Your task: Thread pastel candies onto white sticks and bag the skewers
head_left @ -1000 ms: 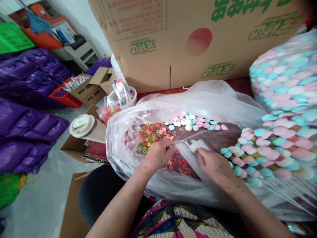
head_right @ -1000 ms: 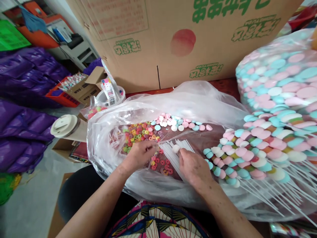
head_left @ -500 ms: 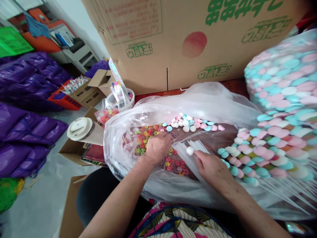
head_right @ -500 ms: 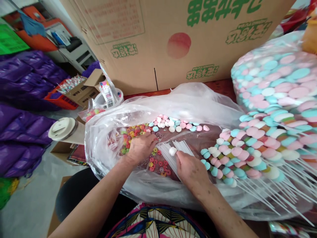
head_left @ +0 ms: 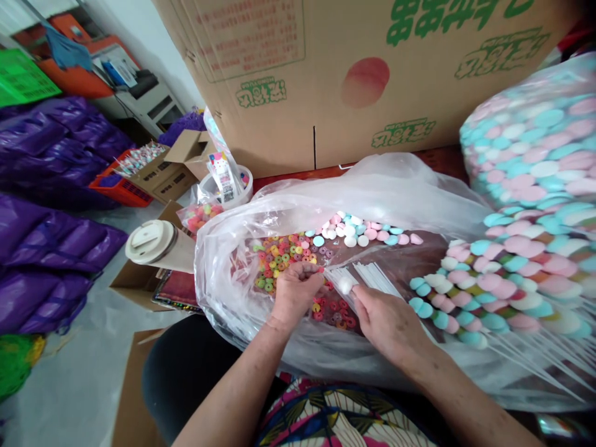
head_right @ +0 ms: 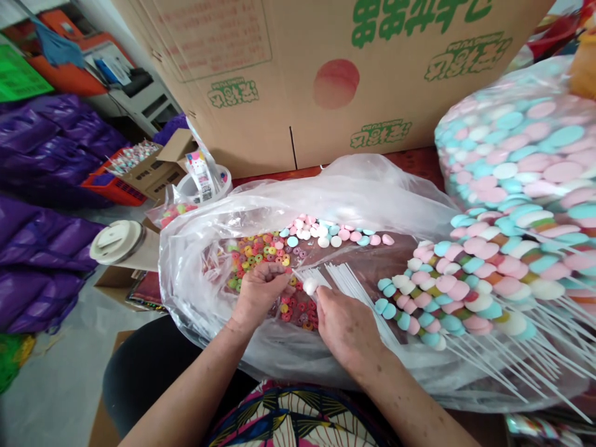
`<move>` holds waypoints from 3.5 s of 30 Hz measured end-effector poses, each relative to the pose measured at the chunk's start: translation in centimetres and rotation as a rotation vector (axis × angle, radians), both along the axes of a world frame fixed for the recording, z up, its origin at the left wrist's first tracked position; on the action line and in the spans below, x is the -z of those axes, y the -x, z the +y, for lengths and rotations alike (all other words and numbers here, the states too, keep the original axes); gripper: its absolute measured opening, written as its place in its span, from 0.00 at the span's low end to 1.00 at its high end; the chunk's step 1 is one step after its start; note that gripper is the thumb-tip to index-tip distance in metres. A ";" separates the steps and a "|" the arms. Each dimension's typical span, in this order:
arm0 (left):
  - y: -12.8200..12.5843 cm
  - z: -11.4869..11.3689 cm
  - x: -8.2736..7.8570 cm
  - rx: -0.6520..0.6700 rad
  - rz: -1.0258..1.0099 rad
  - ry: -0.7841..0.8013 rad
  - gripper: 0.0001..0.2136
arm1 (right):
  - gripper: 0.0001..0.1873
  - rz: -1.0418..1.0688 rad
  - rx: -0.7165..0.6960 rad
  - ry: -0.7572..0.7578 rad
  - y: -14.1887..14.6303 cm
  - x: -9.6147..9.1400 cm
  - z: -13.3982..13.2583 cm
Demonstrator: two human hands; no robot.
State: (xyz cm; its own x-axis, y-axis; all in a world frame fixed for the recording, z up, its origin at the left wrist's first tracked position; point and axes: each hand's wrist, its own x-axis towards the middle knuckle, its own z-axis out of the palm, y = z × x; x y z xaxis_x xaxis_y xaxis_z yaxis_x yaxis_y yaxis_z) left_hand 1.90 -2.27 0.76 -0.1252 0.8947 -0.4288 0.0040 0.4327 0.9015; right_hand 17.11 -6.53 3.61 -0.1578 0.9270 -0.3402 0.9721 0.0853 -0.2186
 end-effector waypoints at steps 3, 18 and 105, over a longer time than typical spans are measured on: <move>0.0 0.0 0.1 0.015 0.091 -0.101 0.06 | 0.12 -0.008 -0.008 -0.018 0.1 0.1 0.0; 0.2 -0.8 -0.8 0.537 0.681 -0.723 0.10 | 0.11 0.292 0.110 -0.206 -0.8 2.1 0.1; 0.6 -2.6 -2.6 0.078 0.496 -0.952 0.15 | 0.15 1.420 0.499 -0.177 4.1 -1.0 3.1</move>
